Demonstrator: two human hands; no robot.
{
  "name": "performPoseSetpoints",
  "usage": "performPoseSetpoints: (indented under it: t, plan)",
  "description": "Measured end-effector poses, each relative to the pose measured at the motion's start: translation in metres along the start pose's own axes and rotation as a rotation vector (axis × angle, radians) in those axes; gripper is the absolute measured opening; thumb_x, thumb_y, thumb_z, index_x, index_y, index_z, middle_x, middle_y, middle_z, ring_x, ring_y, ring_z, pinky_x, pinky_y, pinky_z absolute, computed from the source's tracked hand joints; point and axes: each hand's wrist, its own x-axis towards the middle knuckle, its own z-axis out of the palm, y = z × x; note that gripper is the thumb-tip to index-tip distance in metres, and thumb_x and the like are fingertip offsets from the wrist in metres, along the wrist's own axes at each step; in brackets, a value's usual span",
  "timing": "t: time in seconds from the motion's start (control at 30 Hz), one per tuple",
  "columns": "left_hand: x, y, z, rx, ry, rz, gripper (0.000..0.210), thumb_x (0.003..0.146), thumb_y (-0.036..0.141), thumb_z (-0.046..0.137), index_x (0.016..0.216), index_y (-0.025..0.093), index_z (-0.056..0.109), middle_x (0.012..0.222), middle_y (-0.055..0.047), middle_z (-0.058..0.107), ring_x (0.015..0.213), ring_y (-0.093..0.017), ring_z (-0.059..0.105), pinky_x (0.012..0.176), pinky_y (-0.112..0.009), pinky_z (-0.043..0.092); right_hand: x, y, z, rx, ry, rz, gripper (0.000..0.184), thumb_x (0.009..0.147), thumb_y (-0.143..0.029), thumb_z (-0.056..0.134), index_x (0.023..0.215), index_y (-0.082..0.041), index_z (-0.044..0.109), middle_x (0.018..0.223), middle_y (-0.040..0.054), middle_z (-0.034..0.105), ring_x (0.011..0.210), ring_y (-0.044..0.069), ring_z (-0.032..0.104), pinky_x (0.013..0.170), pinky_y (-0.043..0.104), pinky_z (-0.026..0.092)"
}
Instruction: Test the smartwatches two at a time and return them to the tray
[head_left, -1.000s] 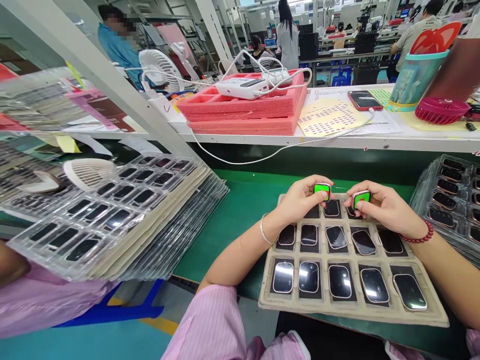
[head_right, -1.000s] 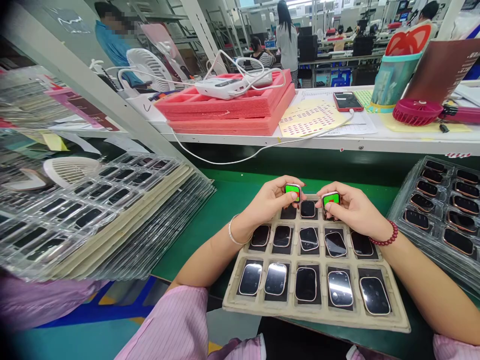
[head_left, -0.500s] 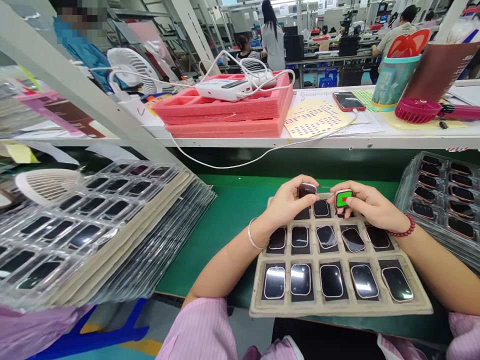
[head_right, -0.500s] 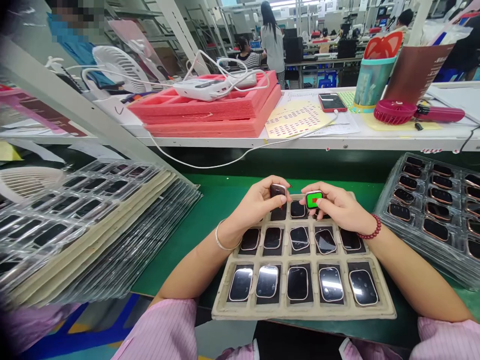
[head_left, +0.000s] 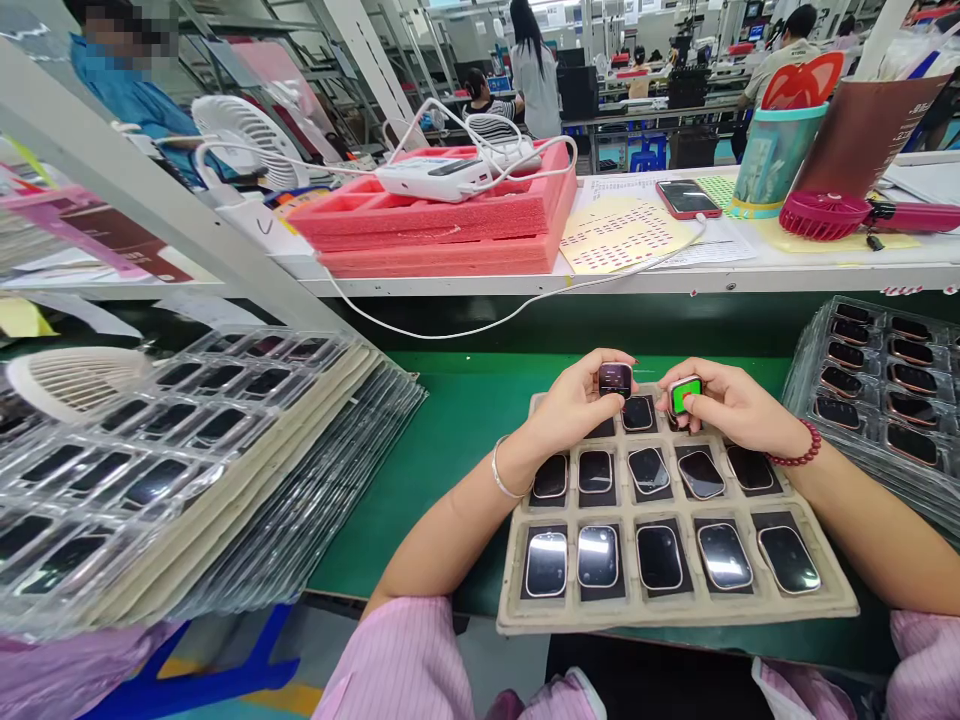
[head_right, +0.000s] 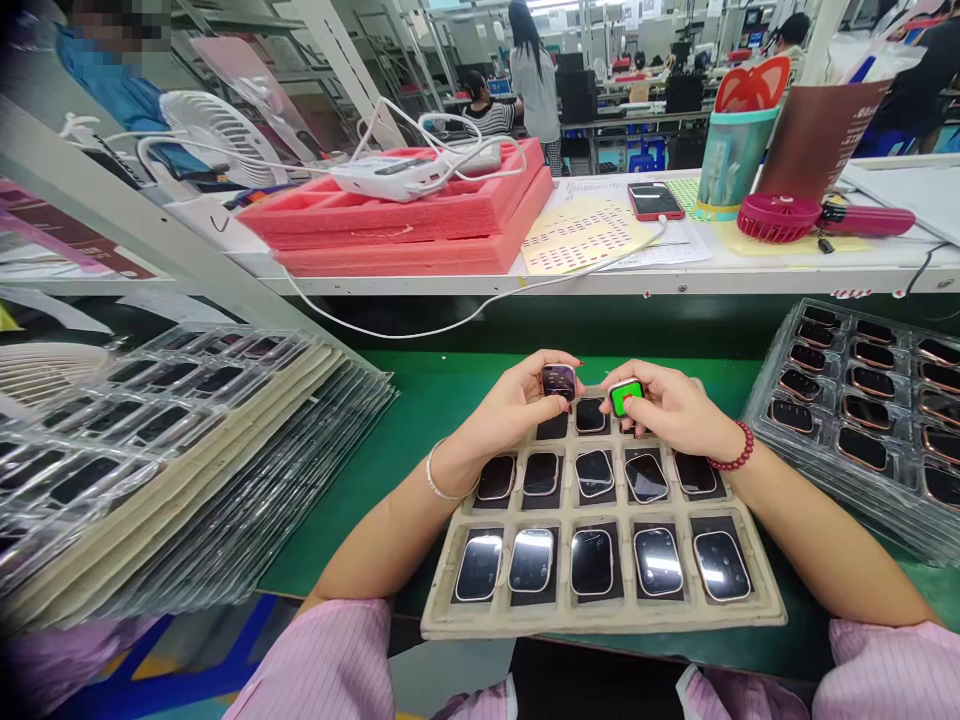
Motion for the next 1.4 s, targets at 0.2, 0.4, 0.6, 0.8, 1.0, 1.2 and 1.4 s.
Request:
performPoseSetpoints:
  t: [0.2,0.4,0.6,0.8,1.0,1.2,1.4]
  plan:
    - [0.0001,-0.0014,0.0003,-0.007,-0.007,0.003,0.041,0.074,0.012,0.063,0.113,0.015,0.053,0.094,-0.004,0.066,0.086,-0.014,0.061,0.078,-0.027,0.047,-0.0005,-0.0003,-0.0001,0.014,-0.007,-0.029,0.03,0.079,-0.017,0.061,0.109,-0.019,0.061,0.097,0.0049,0.07,0.071,0.012,0.064,0.062,0.023,0.057]
    - [0.0001,-0.0011,0.0006,-0.008,-0.005,0.005,0.04,0.074,0.012,0.063,0.112,0.016,0.054,0.094,-0.005,0.066,0.085,-0.014,0.062,0.077,-0.028,0.047,0.0025,0.0023,0.0007,0.014,0.028,-0.048,0.031,0.081,-0.018,0.058,0.112,-0.02,0.059,0.101,0.0063,0.069,0.073,0.014,0.065,0.063,0.027,0.058]
    - [0.0002,-0.0014,0.0004,-0.002,-0.007,0.011,0.04,0.073,0.01,0.062,0.112,0.016,0.053,0.095,-0.005,0.066,0.087,-0.015,0.063,0.079,-0.028,0.048,0.0025,0.0036,0.002,-0.019,0.013,-0.088,0.037,0.081,-0.017,0.058,0.118,-0.02,0.058,0.11,0.0083,0.068,0.079,0.016,0.067,0.069,0.031,0.06]
    - [0.0004,-0.002,0.0003,-0.002,-0.018,0.034,0.04,0.073,0.01,0.061,0.112,0.015,0.053,0.095,-0.004,0.065,0.087,-0.015,0.063,0.08,-0.028,0.048,0.0028,0.0062,0.0019,-0.035,0.006,-0.103,0.047,0.077,-0.014,0.057,0.123,-0.02,0.053,0.115,0.01,0.067,0.089,0.018,0.069,0.073,0.031,0.06]
    - [0.0004,-0.0031,-0.0003,-0.002,-0.017,0.032,0.04,0.073,0.011,0.061,0.112,0.016,0.053,0.095,-0.004,0.065,0.086,-0.014,0.062,0.08,-0.028,0.048,0.0035,0.0064,0.0016,-0.047,0.003,-0.109,0.04,0.08,-0.015,0.057,0.12,-0.02,0.057,0.112,0.0087,0.069,0.084,0.017,0.069,0.074,0.032,0.06]
    - [0.0006,-0.0023,-0.0002,-0.021,-0.028,0.029,0.041,0.073,0.012,0.062,0.112,0.016,0.052,0.093,-0.004,0.065,0.084,-0.013,0.062,0.077,-0.027,0.048,0.0028,0.0039,0.0023,-0.092,0.006,-0.105,0.044,0.077,-0.014,0.06,0.12,-0.02,0.057,0.113,0.0092,0.069,0.089,0.02,0.071,0.074,0.032,0.061]
    - [0.0007,-0.0027,-0.0003,-0.007,-0.02,0.031,0.041,0.073,0.011,0.061,0.112,0.016,0.052,0.094,-0.004,0.066,0.086,-0.014,0.062,0.078,-0.028,0.048,0.0032,0.0048,0.0018,-0.09,0.019,-0.109,0.036,0.082,-0.02,0.059,0.118,-0.02,0.059,0.11,0.0095,0.07,0.084,0.019,0.07,0.074,0.034,0.062]
